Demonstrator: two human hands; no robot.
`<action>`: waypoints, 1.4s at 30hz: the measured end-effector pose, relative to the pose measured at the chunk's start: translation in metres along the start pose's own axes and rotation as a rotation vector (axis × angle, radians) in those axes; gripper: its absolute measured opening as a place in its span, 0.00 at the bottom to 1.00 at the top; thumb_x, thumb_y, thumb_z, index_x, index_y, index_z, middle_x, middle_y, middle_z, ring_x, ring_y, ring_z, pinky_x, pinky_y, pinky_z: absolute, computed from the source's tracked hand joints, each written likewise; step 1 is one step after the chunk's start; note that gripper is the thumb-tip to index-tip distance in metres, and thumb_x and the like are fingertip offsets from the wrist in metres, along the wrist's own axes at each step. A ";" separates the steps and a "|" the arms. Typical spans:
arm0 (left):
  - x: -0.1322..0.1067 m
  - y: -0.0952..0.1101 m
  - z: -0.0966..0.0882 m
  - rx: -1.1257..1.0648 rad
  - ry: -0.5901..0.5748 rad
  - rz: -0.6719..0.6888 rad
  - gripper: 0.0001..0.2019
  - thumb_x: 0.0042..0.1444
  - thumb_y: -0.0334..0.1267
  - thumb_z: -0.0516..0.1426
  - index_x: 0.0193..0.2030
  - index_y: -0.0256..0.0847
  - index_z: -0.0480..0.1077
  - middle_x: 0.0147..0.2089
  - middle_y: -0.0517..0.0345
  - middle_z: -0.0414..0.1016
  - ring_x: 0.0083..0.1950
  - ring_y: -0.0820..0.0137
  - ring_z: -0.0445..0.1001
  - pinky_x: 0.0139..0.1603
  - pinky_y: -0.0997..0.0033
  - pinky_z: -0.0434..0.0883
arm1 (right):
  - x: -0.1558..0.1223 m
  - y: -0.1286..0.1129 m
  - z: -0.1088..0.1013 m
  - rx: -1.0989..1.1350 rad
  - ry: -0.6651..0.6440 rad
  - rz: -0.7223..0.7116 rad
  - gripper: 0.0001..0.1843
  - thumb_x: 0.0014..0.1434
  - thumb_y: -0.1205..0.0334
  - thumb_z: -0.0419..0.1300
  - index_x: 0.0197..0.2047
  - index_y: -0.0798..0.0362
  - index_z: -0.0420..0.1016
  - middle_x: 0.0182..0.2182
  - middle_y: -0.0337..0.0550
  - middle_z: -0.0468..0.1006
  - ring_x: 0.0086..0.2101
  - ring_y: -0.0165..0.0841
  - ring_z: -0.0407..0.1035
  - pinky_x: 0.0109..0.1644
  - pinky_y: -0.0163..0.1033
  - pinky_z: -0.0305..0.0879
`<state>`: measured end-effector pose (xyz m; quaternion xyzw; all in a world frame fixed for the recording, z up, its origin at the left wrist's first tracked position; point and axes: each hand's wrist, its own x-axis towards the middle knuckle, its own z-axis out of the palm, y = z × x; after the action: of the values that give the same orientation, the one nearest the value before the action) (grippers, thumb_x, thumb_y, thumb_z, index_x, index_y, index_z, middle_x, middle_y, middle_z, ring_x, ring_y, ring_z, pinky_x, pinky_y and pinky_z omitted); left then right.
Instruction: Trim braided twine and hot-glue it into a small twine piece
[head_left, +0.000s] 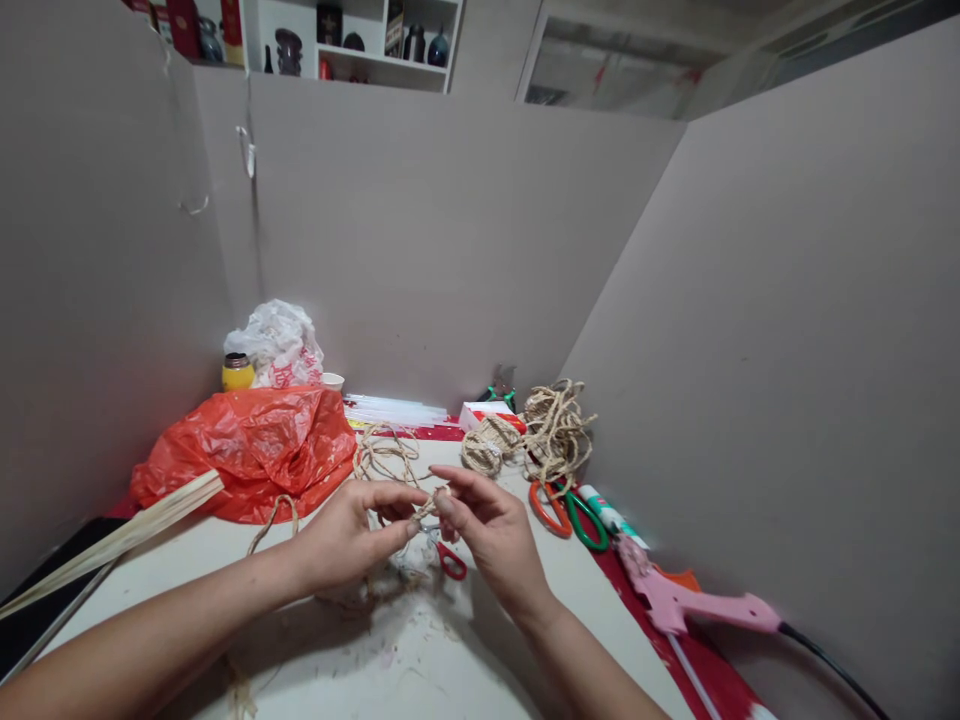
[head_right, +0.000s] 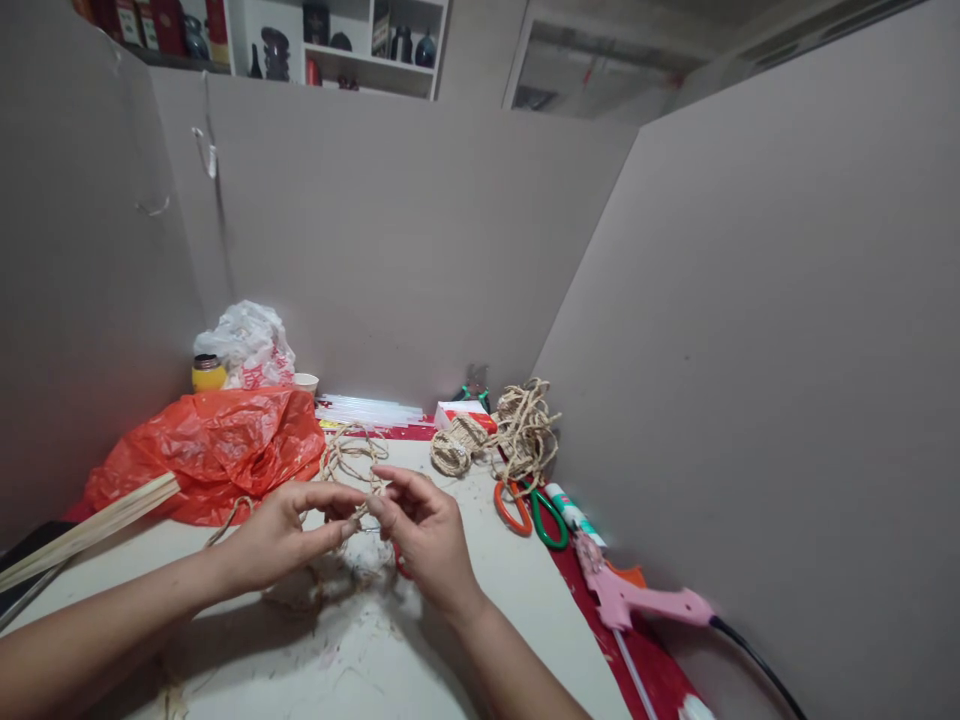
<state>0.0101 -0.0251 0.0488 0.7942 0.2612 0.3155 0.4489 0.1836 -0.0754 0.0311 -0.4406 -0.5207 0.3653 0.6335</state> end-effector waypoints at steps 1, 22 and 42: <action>0.000 0.000 0.000 -0.008 -0.015 0.001 0.13 0.54 0.34 0.57 0.45 0.37 0.76 0.40 0.53 0.81 0.41 0.68 0.75 0.44 0.68 0.71 | 0.001 0.000 0.000 0.000 -0.007 0.003 0.13 0.51 0.55 0.68 0.37 0.53 0.79 0.21 0.34 0.70 0.19 0.26 0.63 0.23 0.33 0.61; 0.002 -0.006 -0.003 0.006 -0.034 -0.033 0.09 0.57 0.37 0.56 0.40 0.38 0.77 0.34 0.57 0.79 0.36 0.70 0.74 0.39 0.71 0.71 | -0.004 0.002 0.000 0.051 0.161 -0.085 0.09 0.54 0.56 0.66 0.29 0.53 0.77 0.20 0.36 0.73 0.19 0.26 0.65 0.22 0.32 0.62; -0.001 -0.015 -0.004 0.722 -0.031 0.397 0.09 0.57 0.27 0.51 0.36 0.36 0.73 0.31 0.53 0.75 0.32 0.67 0.70 0.36 0.67 0.66 | -0.017 -0.017 0.004 -1.286 -0.244 -0.478 0.09 0.59 0.68 0.59 0.44 0.57 0.76 0.31 0.47 0.76 0.31 0.38 0.69 0.35 0.40 0.63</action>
<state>0.0046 -0.0162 0.0373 0.9404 0.1898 0.2720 0.0755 0.1766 -0.0963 0.0419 -0.5575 -0.7838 -0.1180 0.2467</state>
